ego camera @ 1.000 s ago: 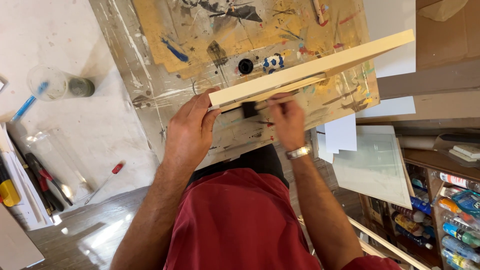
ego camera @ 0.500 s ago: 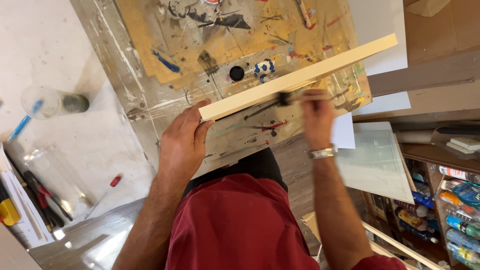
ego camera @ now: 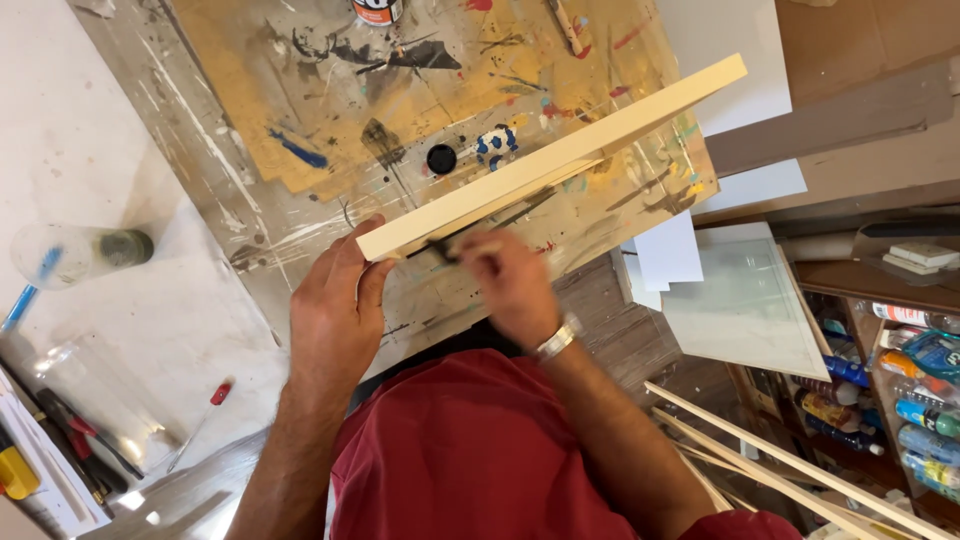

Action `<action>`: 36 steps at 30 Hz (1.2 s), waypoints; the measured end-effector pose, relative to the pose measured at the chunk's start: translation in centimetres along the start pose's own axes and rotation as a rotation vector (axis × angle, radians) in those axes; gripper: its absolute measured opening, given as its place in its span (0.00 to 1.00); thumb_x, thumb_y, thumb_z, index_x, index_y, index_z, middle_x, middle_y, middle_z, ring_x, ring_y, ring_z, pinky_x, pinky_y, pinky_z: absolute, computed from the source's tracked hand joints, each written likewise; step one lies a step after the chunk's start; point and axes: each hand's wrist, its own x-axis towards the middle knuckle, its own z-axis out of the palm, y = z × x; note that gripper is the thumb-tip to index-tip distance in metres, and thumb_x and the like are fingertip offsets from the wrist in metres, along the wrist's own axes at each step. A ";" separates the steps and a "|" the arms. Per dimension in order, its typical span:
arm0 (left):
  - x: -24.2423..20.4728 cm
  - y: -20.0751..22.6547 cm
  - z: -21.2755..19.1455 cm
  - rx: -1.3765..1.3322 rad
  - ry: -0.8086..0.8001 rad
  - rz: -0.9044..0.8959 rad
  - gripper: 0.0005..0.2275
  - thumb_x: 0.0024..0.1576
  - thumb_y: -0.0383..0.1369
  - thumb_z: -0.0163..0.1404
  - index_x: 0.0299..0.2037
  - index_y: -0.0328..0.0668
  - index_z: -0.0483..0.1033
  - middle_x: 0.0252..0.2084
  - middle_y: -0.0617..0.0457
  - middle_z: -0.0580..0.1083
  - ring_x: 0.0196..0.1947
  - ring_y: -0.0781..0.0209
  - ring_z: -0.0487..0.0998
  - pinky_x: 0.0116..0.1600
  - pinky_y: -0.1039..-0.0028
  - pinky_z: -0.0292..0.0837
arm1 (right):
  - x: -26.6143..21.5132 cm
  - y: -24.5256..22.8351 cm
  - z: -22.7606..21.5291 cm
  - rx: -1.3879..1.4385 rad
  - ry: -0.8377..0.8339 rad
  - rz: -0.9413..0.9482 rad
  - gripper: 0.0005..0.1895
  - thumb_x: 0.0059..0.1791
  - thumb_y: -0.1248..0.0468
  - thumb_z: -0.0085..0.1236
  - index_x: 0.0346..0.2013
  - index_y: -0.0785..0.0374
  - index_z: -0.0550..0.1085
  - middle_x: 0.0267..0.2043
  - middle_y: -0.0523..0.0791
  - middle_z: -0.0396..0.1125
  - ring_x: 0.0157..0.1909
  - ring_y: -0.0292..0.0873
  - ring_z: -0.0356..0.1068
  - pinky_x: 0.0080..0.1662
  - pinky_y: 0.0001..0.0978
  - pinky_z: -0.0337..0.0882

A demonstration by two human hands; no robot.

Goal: Painting a wooden picture frame with black paint using a foam brush

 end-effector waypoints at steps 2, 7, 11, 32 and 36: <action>0.1 0.2 0.0 -0.009 -0.001 0.001 0.14 0.65 0.29 0.53 0.60 0.34 0.75 0.47 0.44 0.78 0.43 0.45 0.82 0.47 0.62 0.79 | 0.9 2.6 -3.8 0.036 0.079 0.077 0.04 0.54 0.72 0.54 0.38 0.63 0.75 0.44 0.52 0.73 0.49 0.53 0.75 0.51 0.44 0.73; -0.2 -0.1 0.1 -0.006 0.000 -0.007 0.15 0.64 0.27 0.54 0.60 0.34 0.76 0.47 0.42 0.78 0.44 0.42 0.82 0.50 0.59 0.79 | 1.8 5.5 -9.6 -0.390 0.363 0.031 0.06 0.55 0.76 0.54 0.44 0.64 0.73 0.42 0.53 0.71 0.45 0.59 0.73 0.48 0.48 0.71; 0.0 -0.2 0.3 0.002 0.002 0.001 0.15 0.64 0.28 0.53 0.60 0.33 0.76 0.47 0.41 0.78 0.45 0.41 0.82 0.51 0.59 0.78 | 1.3 4.2 -5.6 -0.457 0.129 -0.005 0.04 0.53 0.72 0.54 0.40 0.60 0.74 0.39 0.48 0.70 0.42 0.55 0.74 0.46 0.44 0.73; 0.5 -0.3 0.3 -0.066 0.005 -0.047 0.15 0.63 0.22 0.55 0.59 0.25 0.75 0.49 0.35 0.77 0.44 0.38 0.82 0.47 0.61 0.81 | -1.2 6.7 -8.6 -0.534 0.247 -0.060 0.12 0.51 0.73 0.60 0.49 0.61 0.78 0.36 0.47 0.69 0.37 0.51 0.74 0.40 0.41 0.75; 0.5 -0.3 0.2 -0.054 -0.001 -0.042 0.15 0.62 0.22 0.55 0.59 0.25 0.75 0.49 0.35 0.77 0.45 0.37 0.82 0.48 0.60 0.81 | -0.8 5.6 -11.5 -0.681 0.300 -0.079 0.08 0.54 0.68 0.60 0.49 0.60 0.79 0.33 0.46 0.67 0.34 0.50 0.73 0.38 0.40 0.74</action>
